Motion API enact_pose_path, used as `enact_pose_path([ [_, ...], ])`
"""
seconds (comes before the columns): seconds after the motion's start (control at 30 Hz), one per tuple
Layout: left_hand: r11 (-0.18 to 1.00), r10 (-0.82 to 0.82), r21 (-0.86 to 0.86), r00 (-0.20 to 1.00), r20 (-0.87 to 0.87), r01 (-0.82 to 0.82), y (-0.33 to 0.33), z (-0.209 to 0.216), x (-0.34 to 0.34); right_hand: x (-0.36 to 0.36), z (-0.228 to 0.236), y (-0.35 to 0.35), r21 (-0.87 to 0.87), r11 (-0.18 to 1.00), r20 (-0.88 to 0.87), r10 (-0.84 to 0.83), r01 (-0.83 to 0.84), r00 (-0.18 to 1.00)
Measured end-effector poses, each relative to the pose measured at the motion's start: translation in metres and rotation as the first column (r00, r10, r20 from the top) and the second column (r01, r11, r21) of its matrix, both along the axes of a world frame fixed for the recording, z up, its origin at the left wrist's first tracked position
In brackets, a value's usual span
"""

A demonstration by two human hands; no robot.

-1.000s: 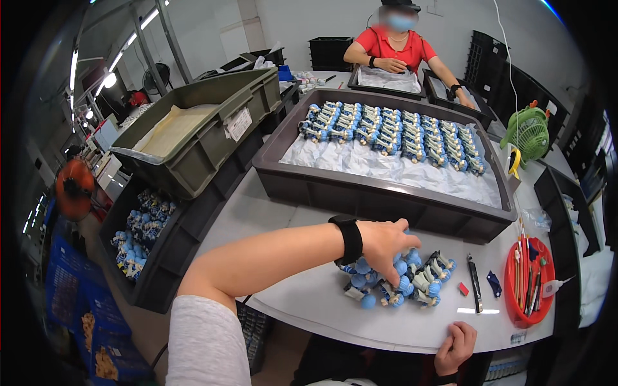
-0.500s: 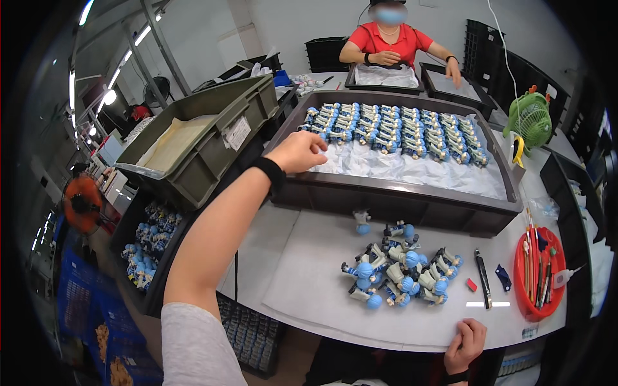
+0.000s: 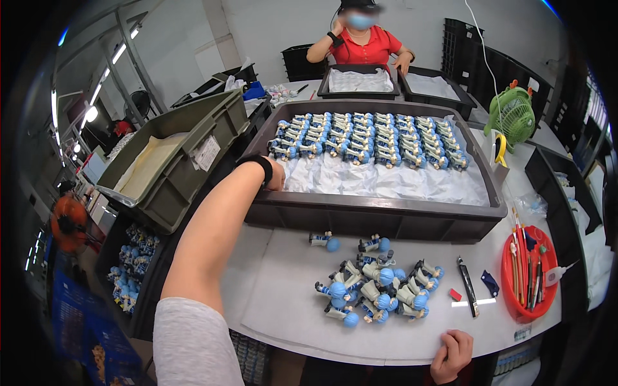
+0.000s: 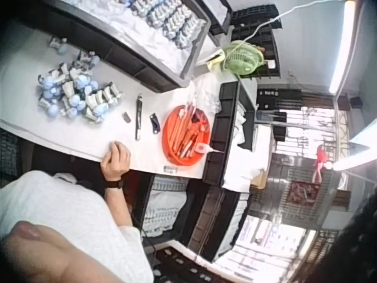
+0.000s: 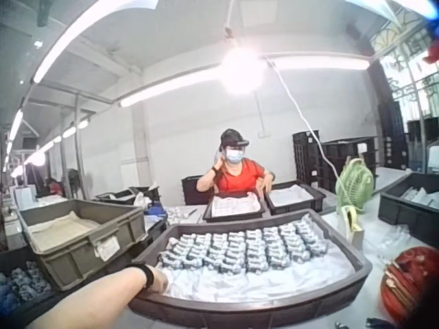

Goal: The person assembles small blue and white figurines by hand, picking them from a tray and placing them into a bin. The person repeatedly handles the figurines, joining parts together, and organizes them in a container.

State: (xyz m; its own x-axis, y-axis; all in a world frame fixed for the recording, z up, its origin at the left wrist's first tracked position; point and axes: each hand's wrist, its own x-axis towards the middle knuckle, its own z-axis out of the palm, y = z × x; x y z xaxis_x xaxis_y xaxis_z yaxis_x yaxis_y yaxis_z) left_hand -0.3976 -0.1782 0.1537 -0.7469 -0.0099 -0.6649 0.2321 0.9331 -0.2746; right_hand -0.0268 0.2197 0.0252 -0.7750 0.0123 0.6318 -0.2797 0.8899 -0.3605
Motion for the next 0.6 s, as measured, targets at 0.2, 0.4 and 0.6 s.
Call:
enact_pose_path([
  [0.2,0.987,0.061,0.154,0.997,-0.056,-0.052,-0.010,0.004,0.012,0.000,-0.008,-0.003,-0.060,0.998,0.034,-0.005,0.007,0.999],
  [0.4,0.994,0.053,0.100,0.996,-0.075,-0.045,-0.014,0.005,0.015,-0.001,-0.006,-0.003,-0.068,0.998,0.023,-0.004,0.006,1.000],
  [0.6,0.999,-0.040,-0.018,0.994,-0.100,0.038,-0.014,0.002,0.010,0.000,-0.004,-0.003,-0.078,0.997,0.024,-0.010,0.012,1.000],
])
